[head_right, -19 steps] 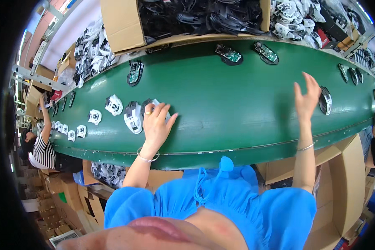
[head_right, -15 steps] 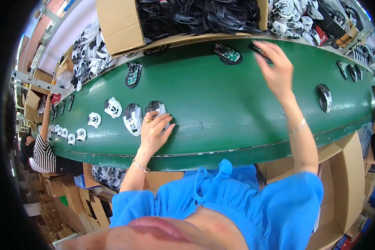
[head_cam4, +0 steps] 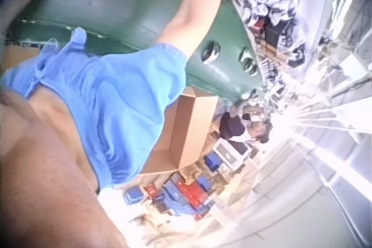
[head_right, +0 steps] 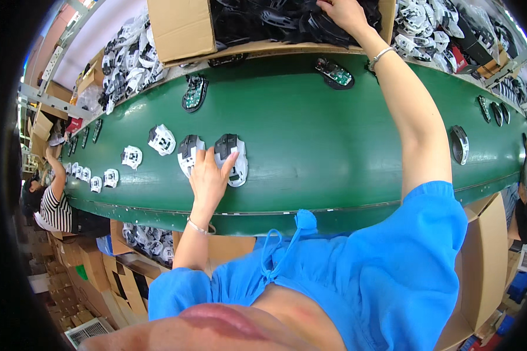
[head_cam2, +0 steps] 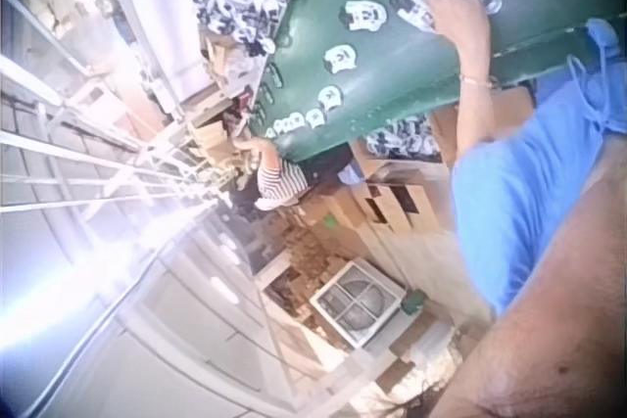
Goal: The person assembles computer mouse shells by picking up shell frames and side panels by hand, attaching the side panels onto the frames, and placing the assembled mouse shells into a cardboard box.
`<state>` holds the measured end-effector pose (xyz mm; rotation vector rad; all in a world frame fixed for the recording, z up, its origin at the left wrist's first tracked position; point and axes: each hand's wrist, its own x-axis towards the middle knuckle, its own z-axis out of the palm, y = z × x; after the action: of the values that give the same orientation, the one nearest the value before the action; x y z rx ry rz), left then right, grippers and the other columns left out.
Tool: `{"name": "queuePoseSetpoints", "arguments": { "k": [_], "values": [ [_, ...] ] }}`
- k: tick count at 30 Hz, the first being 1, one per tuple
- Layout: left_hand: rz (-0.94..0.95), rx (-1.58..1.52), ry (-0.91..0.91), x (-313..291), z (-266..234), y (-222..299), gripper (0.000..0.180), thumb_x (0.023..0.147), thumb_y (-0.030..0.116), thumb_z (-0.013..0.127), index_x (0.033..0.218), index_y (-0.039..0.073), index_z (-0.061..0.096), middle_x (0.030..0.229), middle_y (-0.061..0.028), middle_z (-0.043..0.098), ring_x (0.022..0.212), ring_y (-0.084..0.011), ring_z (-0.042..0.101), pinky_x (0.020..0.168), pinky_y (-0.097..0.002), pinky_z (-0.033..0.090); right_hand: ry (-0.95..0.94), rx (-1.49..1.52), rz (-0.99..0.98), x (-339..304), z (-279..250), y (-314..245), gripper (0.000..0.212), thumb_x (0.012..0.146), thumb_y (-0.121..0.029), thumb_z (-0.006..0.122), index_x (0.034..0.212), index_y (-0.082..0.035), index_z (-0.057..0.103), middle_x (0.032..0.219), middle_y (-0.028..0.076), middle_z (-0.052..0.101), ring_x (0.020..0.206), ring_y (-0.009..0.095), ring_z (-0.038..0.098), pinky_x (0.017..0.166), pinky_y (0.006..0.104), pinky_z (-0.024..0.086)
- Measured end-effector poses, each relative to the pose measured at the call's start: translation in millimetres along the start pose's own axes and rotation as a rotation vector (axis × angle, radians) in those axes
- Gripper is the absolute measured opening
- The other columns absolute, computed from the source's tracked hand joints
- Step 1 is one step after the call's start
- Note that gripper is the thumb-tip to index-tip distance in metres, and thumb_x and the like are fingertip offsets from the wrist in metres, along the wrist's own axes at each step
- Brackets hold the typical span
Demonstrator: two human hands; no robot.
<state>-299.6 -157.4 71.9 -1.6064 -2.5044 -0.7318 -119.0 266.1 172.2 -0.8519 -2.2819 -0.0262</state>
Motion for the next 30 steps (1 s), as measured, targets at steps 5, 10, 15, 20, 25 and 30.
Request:
{"name": "queuePoseSetpoints", "arguments": {
  "k": [5,10,15,20,25,30],
  "values": [
    [-0.034,-0.028,-0.163,15.6,0.1,13.4,0.063,0.075,0.048,0.070,0.104,-0.006,0.059,0.091,-0.0183,0.055,0.080,-0.0365,0.061,0.065,-0.0444,0.051,-0.098,-0.064,-0.284,5.2,4.2,-9.0,0.030,0.077,-0.012,0.062,0.106,-0.008,0.066,0.105,0.012,0.064,0.098,0.030,0.060,0.083,0.0394,0.050],
    [0.052,-0.087,-0.259,15.9,-6.8,21.9,0.070,0.068,0.044,0.076,0.115,-0.004,0.054,0.100,-0.0174,0.054,0.096,-0.0345,0.058,0.074,-0.0438,0.051,-0.247,-0.315,-0.310,13.6,-15.6,-28.2,0.024,0.076,-0.013,0.060,0.100,-0.010,0.067,0.096,0.013,0.065,0.090,0.029,0.063,0.075,0.0397,0.052],
    [0.043,-0.240,-0.215,6.8,-4.7,14.0,0.068,0.069,0.033,0.078,0.120,-0.004,0.050,0.105,-0.0193,0.056,0.099,-0.0350,0.057,0.082,-0.0430,0.049,0.028,-0.159,-0.254,-11.5,-29.3,-34.7,0.011,0.078,-0.012,0.059,0.087,-0.009,0.065,0.081,0.013,0.065,0.077,0.031,0.065,0.067,0.0399,0.052],
    [-0.176,-0.847,-0.256,16.3,-0.6,9.4,0.065,0.076,0.022,0.076,0.122,-0.005,0.041,0.111,-0.0199,0.058,0.100,-0.0256,0.059,0.087,-0.0343,0.047,0.305,0.381,-0.083,-29.2,-33.4,-20.6,0.014,0.080,0.001,0.061,0.093,-0.002,0.064,0.073,0.008,0.066,0.066,0.016,0.064,0.060,0.0279,0.050],
    [-0.448,-1.700,-0.410,24.2,-4.6,41.2,0.046,0.087,0.021,0.062,0.121,-0.002,0.042,0.104,-0.0154,0.061,0.090,-0.0243,0.063,0.081,-0.0370,0.052,0.302,1.034,0.211,-77.2,-69.0,-90.5,0.014,0.084,0.000,0.063,0.098,-0.002,0.063,0.085,0.006,0.067,0.071,0.013,0.064,0.065,0.0238,0.052],
    [-0.521,-2.198,-0.520,24.1,-10.3,61.3,0.036,0.092,0.029,0.056,0.114,0.000,0.055,0.099,-0.0145,0.064,0.090,-0.0265,0.063,0.081,-0.0401,0.052,0.286,0.356,-0.552,-175.2,-61.0,-173.7,0.031,0.064,0.012,0.070,0.091,-0.003,0.071,0.084,0.011,0.070,0.076,0.023,0.069,0.066,0.0268,0.055]
  ]
}}
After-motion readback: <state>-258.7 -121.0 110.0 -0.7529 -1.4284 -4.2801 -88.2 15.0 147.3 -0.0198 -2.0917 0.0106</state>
